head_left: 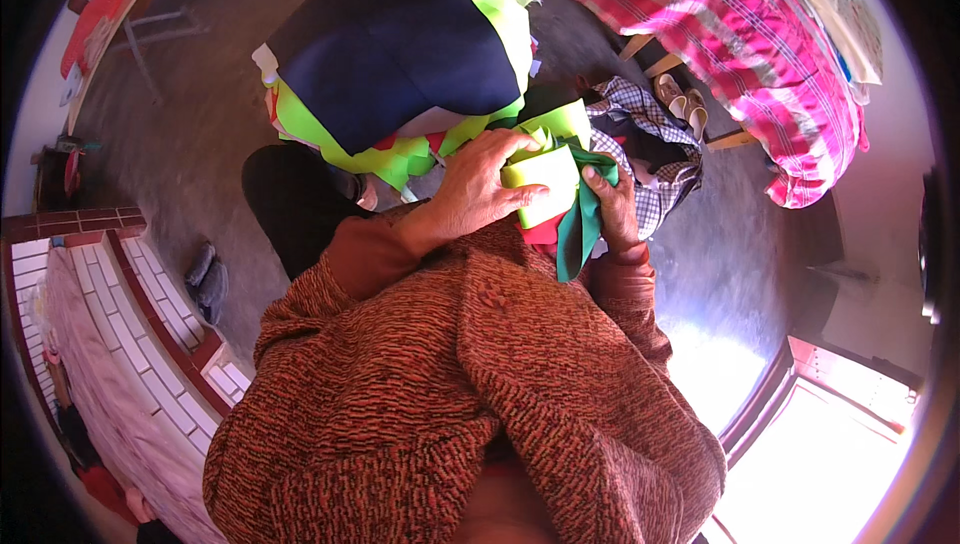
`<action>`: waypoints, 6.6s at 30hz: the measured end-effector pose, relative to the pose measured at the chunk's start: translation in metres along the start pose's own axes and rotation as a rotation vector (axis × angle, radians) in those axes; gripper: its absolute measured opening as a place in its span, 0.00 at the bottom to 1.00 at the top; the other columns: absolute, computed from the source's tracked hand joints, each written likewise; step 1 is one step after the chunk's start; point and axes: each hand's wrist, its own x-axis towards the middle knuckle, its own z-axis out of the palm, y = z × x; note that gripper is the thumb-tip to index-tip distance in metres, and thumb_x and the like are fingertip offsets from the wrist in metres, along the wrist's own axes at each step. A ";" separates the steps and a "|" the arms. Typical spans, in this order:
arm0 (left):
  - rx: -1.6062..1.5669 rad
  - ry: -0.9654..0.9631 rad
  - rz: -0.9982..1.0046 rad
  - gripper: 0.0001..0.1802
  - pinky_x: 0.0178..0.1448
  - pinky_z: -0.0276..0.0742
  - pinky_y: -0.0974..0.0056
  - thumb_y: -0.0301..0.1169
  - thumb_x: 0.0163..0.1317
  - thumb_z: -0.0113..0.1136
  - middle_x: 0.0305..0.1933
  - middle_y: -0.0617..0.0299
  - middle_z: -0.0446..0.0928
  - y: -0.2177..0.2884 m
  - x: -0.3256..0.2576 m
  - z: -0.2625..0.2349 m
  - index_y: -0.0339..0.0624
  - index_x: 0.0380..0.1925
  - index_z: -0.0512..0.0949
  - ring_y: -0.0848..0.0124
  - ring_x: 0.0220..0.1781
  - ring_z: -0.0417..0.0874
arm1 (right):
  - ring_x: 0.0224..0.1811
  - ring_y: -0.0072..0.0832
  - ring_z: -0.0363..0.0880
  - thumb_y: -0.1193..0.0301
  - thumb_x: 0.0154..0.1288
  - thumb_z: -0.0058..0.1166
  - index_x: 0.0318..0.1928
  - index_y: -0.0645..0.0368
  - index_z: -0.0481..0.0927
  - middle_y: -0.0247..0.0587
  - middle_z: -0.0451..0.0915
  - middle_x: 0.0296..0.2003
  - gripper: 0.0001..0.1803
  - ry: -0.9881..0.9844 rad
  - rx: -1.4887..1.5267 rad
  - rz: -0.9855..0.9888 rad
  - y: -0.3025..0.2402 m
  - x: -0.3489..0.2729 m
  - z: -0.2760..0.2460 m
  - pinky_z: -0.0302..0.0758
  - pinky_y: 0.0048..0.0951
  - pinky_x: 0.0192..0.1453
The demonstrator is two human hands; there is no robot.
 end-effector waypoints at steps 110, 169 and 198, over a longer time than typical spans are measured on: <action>-0.119 0.630 -0.368 0.35 0.27 0.83 0.64 0.11 0.49 0.58 0.55 0.50 0.73 -0.100 0.110 -0.063 0.39 0.58 0.58 0.68 0.36 0.83 | 0.30 0.20 0.76 0.78 0.56 0.54 0.45 0.58 0.77 0.29 0.78 0.33 0.14 -0.036 0.480 0.119 0.005 0.057 0.059 0.73 0.21 0.35; -0.730 0.278 -0.276 0.10 0.34 0.60 0.77 0.34 0.66 0.56 0.26 0.77 0.66 0.000 0.031 -0.036 0.42 0.28 0.74 0.87 0.30 0.63 | 0.42 0.26 0.79 0.67 0.70 0.47 0.52 0.60 0.73 0.39 0.79 0.45 0.14 -0.135 0.561 -0.024 0.022 0.066 0.067 0.77 0.28 0.44; -0.110 0.189 -0.090 0.23 0.33 0.75 0.66 0.30 0.52 0.68 0.41 0.53 0.77 -0.027 0.032 -0.023 0.37 0.47 0.72 0.70 0.26 0.80 | 0.51 0.32 0.76 0.66 0.69 0.43 0.55 0.63 0.71 0.43 0.77 0.50 0.19 -0.159 0.717 0.046 0.008 0.060 0.066 0.71 0.34 0.59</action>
